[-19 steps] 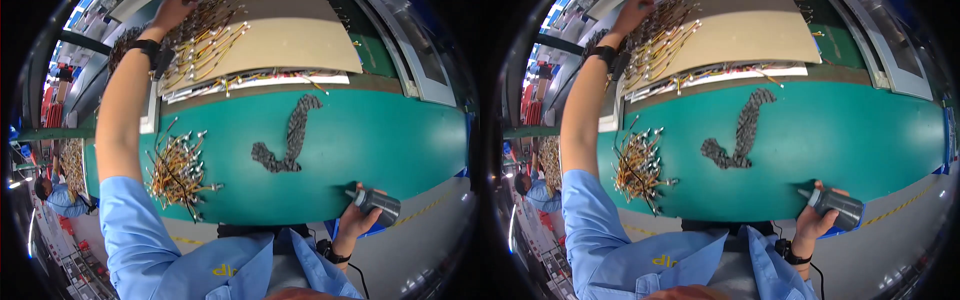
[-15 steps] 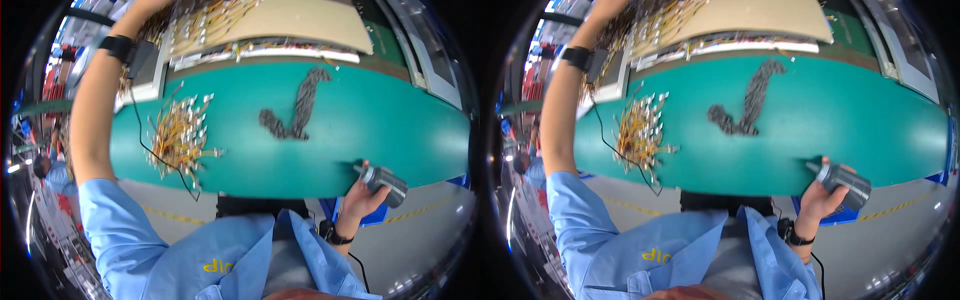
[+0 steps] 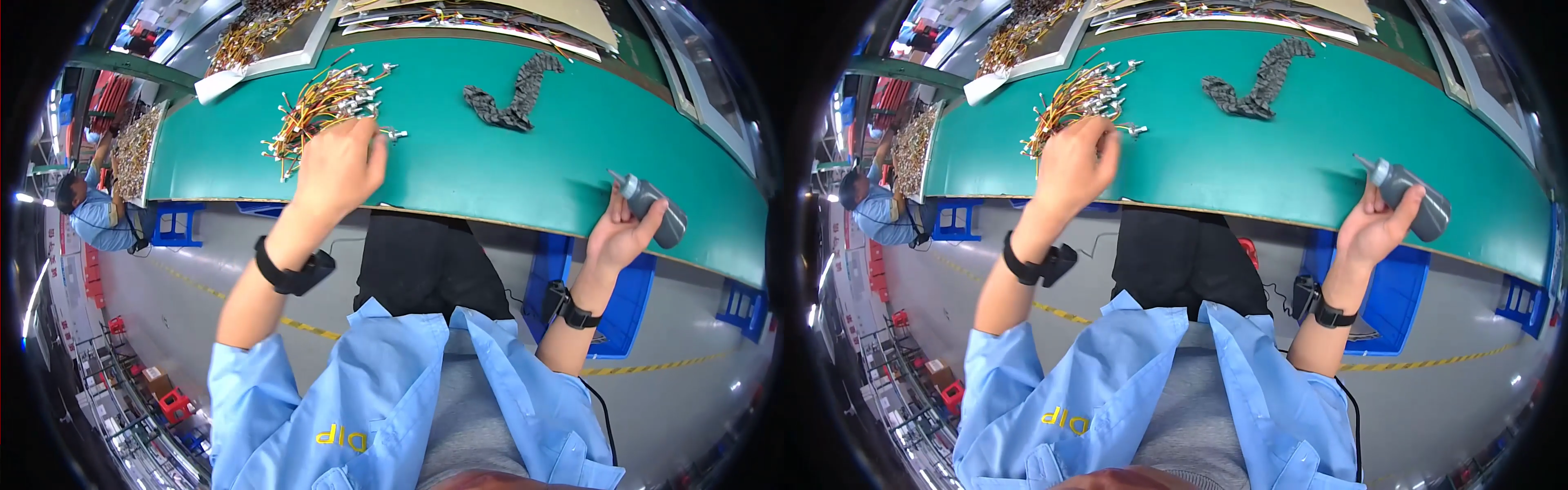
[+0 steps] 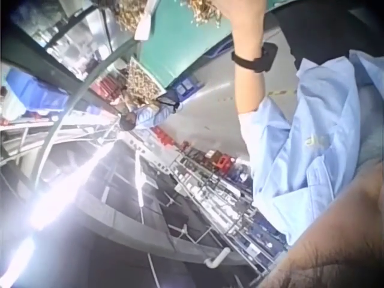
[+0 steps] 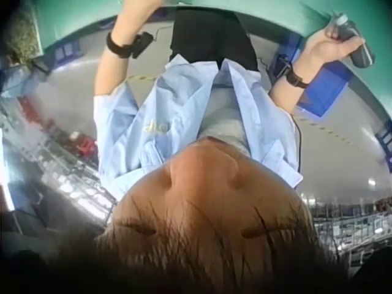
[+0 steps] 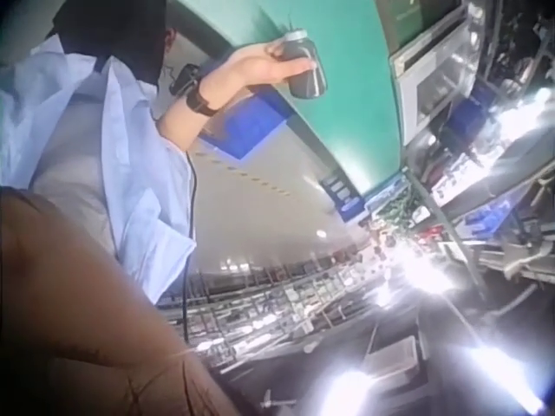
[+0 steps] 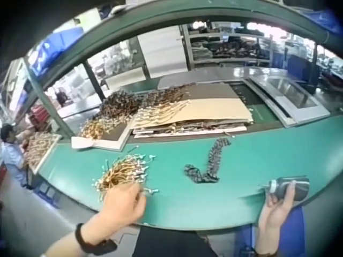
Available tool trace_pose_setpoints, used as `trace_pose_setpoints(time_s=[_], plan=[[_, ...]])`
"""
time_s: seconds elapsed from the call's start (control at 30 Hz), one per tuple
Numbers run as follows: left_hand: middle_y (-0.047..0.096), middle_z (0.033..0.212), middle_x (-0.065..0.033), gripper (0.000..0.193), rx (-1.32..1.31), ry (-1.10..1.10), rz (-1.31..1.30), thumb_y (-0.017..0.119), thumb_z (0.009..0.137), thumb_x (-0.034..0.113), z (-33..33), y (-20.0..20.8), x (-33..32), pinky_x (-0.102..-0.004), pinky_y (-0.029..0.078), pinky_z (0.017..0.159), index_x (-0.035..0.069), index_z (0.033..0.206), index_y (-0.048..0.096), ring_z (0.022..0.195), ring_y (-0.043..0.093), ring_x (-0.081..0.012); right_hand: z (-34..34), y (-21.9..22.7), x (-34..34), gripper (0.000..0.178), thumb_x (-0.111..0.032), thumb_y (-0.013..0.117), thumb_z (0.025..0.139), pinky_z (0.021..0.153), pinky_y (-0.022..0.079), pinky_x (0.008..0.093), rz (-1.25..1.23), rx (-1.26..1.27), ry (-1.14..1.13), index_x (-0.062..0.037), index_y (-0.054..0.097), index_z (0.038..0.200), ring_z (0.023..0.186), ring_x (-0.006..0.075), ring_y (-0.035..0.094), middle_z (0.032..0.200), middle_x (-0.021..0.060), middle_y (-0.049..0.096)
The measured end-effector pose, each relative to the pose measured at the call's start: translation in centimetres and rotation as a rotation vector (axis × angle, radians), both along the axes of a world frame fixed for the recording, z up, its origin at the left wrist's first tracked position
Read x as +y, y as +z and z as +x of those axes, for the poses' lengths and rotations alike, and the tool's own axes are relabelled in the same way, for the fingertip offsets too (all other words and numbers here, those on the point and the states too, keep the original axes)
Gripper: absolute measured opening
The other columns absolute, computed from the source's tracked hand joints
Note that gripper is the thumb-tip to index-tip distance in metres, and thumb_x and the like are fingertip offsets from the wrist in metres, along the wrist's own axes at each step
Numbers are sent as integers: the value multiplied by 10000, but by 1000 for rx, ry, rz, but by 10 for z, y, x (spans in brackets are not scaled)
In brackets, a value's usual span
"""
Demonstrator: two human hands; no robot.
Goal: Applying liquid from a bottle to small electronic components at a factory workbench.
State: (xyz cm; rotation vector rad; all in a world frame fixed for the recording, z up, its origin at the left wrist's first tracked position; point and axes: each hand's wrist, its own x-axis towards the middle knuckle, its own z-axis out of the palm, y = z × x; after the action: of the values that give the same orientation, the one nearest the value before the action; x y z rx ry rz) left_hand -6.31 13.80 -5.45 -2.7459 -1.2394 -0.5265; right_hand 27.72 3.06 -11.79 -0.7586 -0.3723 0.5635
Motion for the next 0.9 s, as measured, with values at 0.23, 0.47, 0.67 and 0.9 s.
trace_pose_setpoints(time_s=[0.23, 0.47, 0.67, 0.9], plan=[[633, 749, -142, 247, -76, 430, 98, 643, 833, 258, 29, -40, -12, -431, 535, 537, 20, 779, 602, 632, 648, -352, -8, 12, -2, 297, -321, 567, 962, 566, 373, 225, -41, -58, -49, -65, 503, 827, 522, 83, 306, 648, 12, 450], [640, 767, -145, 201, -173, 438, 74, 652, 814, 219, 38, -46, -12, -405, 540, 597, 23, 800, 608, 672, 652, -331, -9, 10, -4, 283, -307, 585, 953, 514, 318, 228, -35, -76, -23, -62, 507, 834, 534, 81, 325, 693, 26, 502], [641, 768, -112, 78, -550, 159, -150, 640, 797, 78, 57, -32, -57, -344, 536, 626, 12, 814, 601, 679, 654, -249, -3, 7, -4, 280, -311, 594, 945, 508, 303, 232, -27, -83, -21, -65, 508, 840, 544, 84, 332, 712, 20, 496], [652, 926, -103, 98, -1254, -133, -897, 578, 854, -38, 73, -28, -97, -304, 534, 746, -31, 952, 575, 880, 651, -185, 1, -1, -5, 265, -311, 603, 939, 519, 313, 241, 48, -97, 48, -76, 516, 854, 561, 83, 349, 723, 17, 499]])
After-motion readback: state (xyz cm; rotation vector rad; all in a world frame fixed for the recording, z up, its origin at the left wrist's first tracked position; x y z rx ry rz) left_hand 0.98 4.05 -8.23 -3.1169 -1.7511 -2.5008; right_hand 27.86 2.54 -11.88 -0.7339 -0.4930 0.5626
